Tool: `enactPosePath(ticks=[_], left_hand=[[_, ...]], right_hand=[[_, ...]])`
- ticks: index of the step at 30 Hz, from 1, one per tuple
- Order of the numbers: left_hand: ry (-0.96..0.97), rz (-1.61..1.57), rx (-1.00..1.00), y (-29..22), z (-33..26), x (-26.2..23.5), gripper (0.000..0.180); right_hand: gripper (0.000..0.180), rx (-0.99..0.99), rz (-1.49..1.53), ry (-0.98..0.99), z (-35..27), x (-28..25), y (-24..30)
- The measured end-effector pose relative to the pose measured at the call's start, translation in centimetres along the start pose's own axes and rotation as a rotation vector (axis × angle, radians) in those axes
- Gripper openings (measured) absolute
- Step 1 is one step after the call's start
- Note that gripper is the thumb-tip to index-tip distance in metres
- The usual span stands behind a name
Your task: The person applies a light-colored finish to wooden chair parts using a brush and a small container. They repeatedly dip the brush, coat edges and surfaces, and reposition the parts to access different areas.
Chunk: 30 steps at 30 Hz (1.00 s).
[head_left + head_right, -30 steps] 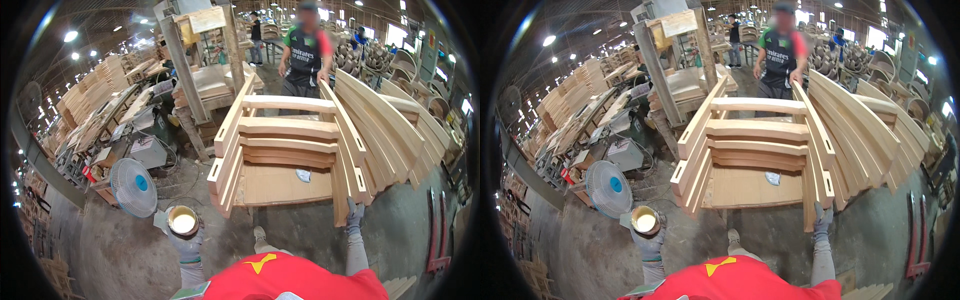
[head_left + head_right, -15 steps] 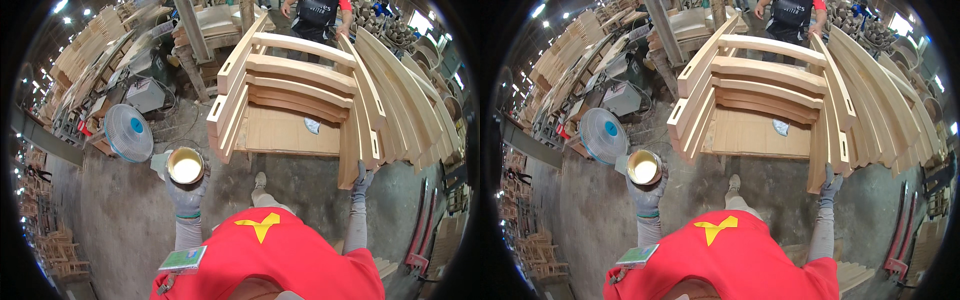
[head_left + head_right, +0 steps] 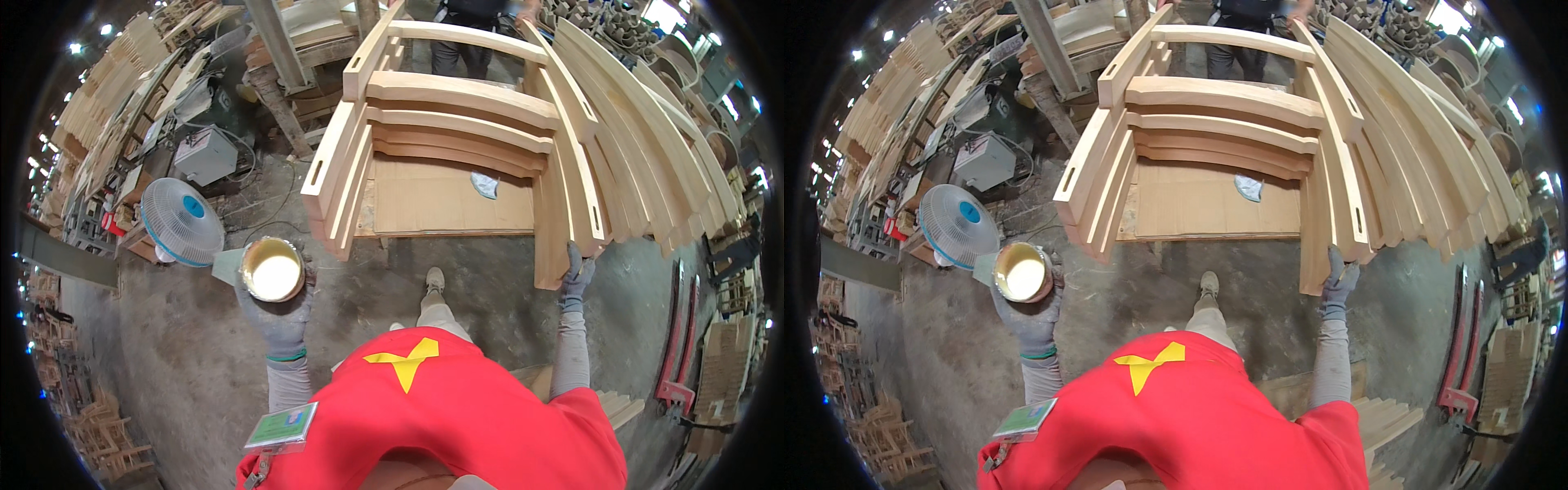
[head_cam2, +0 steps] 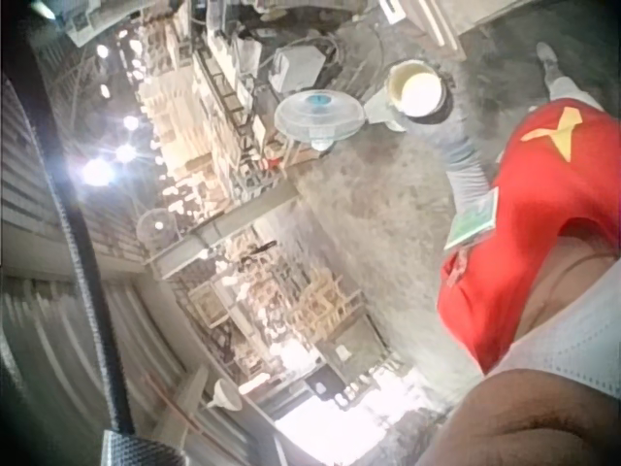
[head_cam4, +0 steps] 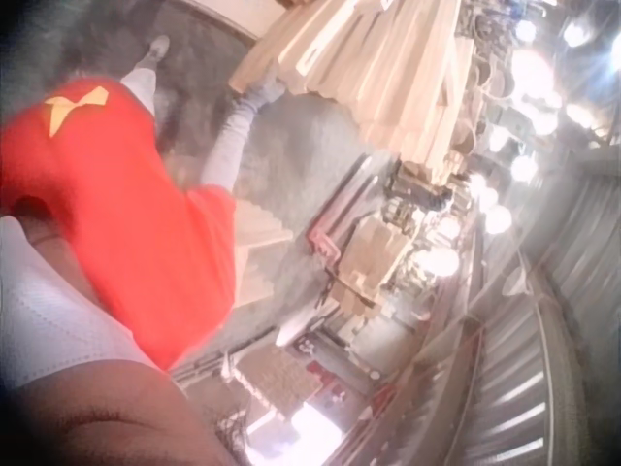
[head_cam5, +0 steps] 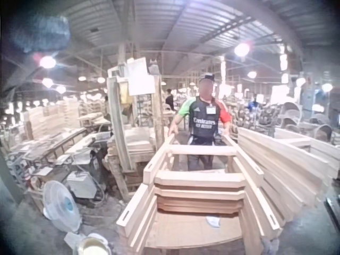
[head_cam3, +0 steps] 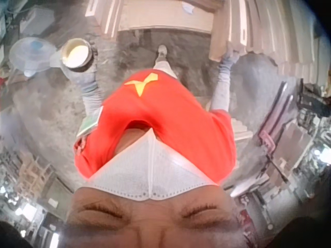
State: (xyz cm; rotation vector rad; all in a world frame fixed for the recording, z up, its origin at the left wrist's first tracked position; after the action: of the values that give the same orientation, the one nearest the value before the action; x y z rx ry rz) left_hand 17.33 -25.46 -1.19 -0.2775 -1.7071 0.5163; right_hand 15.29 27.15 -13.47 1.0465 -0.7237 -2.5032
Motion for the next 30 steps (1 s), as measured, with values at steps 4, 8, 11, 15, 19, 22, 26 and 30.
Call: enactPosePath(ticks=[4, 8, 11, 15, 19, 22, 26, 30], left_hand=[[-0.044, 0.935, 0.550, 0.4, 1.0, 0.0, 0.048], [0.009, 0.089, 0.069, 0.8, 2.0, -0.5, 0.045], [0.001, 0.105, 0.055, 1.2, 2.8, -0.1, 0.044], [0.024, 0.208, 0.115, 1.5, 4.4, -0.9, 0.044], [0.071, 0.862, 0.498, 1.7, 3.8, 1.7, 0.045], [0.017, 0.425, 0.297, 1.6, 4.3, 2.3, 0.044], [0.069, 0.670, 0.378, 1.5, 4.7, 3.1, 0.041], [-0.072, 0.558, 0.308, 1.4, 5.3, 3.7, 0.045]], right_hand=[[0.030, 0.067, -0.052, 0.021, 0.2, -1.0, -0.1], [0.041, 0.300, 0.291, -0.091, 0.3, -0.1, 0.6], [0.047, 0.338, 0.337, -0.113, 0.9, -0.1, 1.9], [0.049, 0.394, 0.386, -0.074, 1.3, -0.6, 2.3], [0.050, 0.479, 0.114, 0.064, 1.7, -1.8, 2.9], [0.045, 0.331, 0.346, -0.166, 0.5, -3.2, 3.5], [0.034, 0.430, 0.240, -0.060, 1.6, -4.4, 4.3], [0.027, 0.408, 0.277, -0.027, 2.5, -4.7, 5.2]])
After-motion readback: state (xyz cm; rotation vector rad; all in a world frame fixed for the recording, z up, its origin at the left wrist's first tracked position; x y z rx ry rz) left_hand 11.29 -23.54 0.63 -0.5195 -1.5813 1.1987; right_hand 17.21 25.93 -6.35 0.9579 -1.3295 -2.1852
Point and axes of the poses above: each hand's wrist, its own z-axis towards the middle knuckle, its own x-axis out of the palm, y = z × x, the point moved 2 cm from there along z, towards the middle knuckle, and after that the axes turned 3 degrees about -x, right-handed, at the moved point
